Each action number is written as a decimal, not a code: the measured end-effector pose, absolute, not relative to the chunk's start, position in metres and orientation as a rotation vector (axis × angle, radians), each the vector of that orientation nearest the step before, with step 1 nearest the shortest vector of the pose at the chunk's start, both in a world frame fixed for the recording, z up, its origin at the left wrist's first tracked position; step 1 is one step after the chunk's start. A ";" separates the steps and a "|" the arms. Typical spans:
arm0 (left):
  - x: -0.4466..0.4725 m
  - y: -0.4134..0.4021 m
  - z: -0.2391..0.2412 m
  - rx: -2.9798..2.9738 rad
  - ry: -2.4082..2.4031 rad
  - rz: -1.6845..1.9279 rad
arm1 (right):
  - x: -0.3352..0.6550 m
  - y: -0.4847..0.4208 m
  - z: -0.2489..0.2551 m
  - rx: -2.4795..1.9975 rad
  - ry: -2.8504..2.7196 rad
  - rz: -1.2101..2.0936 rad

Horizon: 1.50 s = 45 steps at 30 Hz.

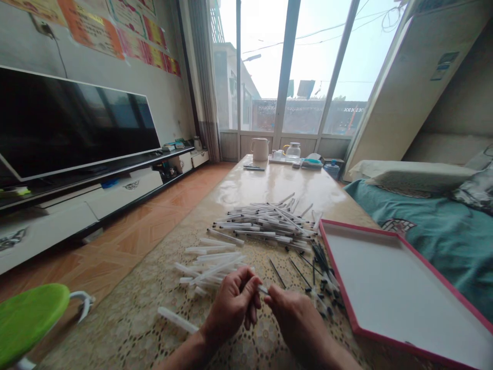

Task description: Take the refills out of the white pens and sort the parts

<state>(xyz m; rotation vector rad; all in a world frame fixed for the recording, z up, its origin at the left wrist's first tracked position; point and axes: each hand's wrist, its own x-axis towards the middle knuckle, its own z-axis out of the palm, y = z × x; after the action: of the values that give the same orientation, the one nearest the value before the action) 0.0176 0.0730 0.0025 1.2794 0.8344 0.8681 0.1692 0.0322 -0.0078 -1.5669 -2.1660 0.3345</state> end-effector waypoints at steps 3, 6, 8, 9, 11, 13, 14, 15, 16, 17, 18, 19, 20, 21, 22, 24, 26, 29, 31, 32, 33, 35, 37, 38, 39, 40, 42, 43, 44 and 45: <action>0.021 0.073 0.005 1.218 0.849 0.883 | 0.170 0.029 -0.006 -1.619 -2.254 -0.021; 0.025 0.073 0.006 1.174 0.864 0.912 | 0.170 0.027 0.000 -1.598 -2.268 -0.248; 0.026 0.073 0.006 1.144 0.871 0.931 | 0.170 0.027 0.003 -1.567 -2.269 -0.325; 0.027 0.073 0.006 1.127 0.874 0.940 | 0.170 0.027 0.005 -1.550 -2.269 -0.354; 0.028 0.073 0.006 1.093 0.883 0.957 | 0.169 0.027 0.007 -1.526 -2.258 -0.401; 0.029 0.072 0.007 1.071 0.896 0.972 | 0.168 0.027 0.008 -1.511 -2.248 -0.427; 0.029 0.072 0.008 1.066 0.902 0.975 | 0.167 0.027 0.008 -1.505 -2.245 -0.427; 0.029 0.072 0.010 1.065 0.907 0.977 | 0.167 0.026 0.008 -1.500 -2.244 -0.417; 0.029 0.072 0.011 1.067 0.911 0.983 | 0.166 0.026 0.008 -1.498 -2.247 -0.392; 0.029 0.073 0.012 1.077 0.912 0.990 | 0.166 0.026 0.008 -1.506 -2.243 -0.344; 0.028 0.073 0.012 1.097 0.911 0.996 | 0.166 0.027 0.008 -1.528 -2.228 -0.267; 0.027 0.073 0.013 1.126 0.904 0.997 | 0.167 0.027 0.008 -1.553 -2.196 -0.156; 0.025 0.073 0.013 1.164 0.892 0.991 | 0.169 0.028 0.007 -1.562 -2.162 0.002; 0.023 0.073 0.012 1.208 0.872 0.976 | 0.171 0.029 0.007 -1.543 -2.124 0.201; 0.022 0.073 0.011 1.253 0.848 0.950 | 0.173 0.029 0.006 -1.494 -2.082 0.431; 0.020 0.073 0.009 1.324 0.803 0.893 | 0.178 0.031 0.004 -1.339 -1.983 0.883; 0.021 0.072 0.007 1.352 0.790 0.863 | 0.179 0.033 0.002 -1.243 -1.897 1.096; 0.023 0.073 0.006 1.318 0.815 0.864 | 0.178 0.032 -0.002 -1.353 -1.939 0.813; 0.021 0.077 0.009 1.254 0.837 0.891 | 0.177 0.031 -0.003 -1.505 -2.054 0.448; 0.017 0.081 0.011 1.212 0.861 0.936 | 0.177 0.030 -0.003 -1.574 -2.108 0.278; 0.013 0.085 0.013 1.167 0.893 1.000 | 0.179 0.029 -0.003 -1.625 -2.146 0.133; 0.002 0.095 0.017 1.090 0.990 1.192 | 0.183 0.029 -0.003 -1.671 -2.154 -0.060; -0.007 0.103 0.017 1.098 1.075 1.284 | 0.186 0.030 -0.004 -1.686 -2.100 -0.121; -0.009 0.106 0.016 1.121 1.098 1.282 | 0.187 0.031 -0.004 -1.691 -2.077 -0.120; -0.011 0.108 0.015 1.157 1.111 1.262 | 0.187 0.031 -0.004 -1.695 -2.063 -0.106; -0.011 0.109 0.014 1.197 1.118 1.243 | 0.187 0.032 -0.004 -1.697 -2.052 -0.085; -0.009 0.108 0.012 1.279 1.125 1.248 | 0.185 0.032 -0.004 -1.707 -2.015 -0.015; -0.007 0.106 0.011 1.308 1.130 1.276 | 0.184 0.032 -0.003 -1.707 -1.989 0.025; -0.005 0.103 0.011 1.321 1.134 1.312 | 0.183 0.032 -0.003 -1.703 -1.964 0.065; -0.003 0.100 0.012 1.317 1.136 1.339 | 0.182 0.031 -0.002 -1.693 -1.945 0.104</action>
<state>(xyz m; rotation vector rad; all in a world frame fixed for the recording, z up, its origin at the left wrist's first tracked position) -0.0029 0.0998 0.0117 1.3169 1.1356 1.3390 0.1823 0.0313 -0.0019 -1.6929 -1.9451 0.1044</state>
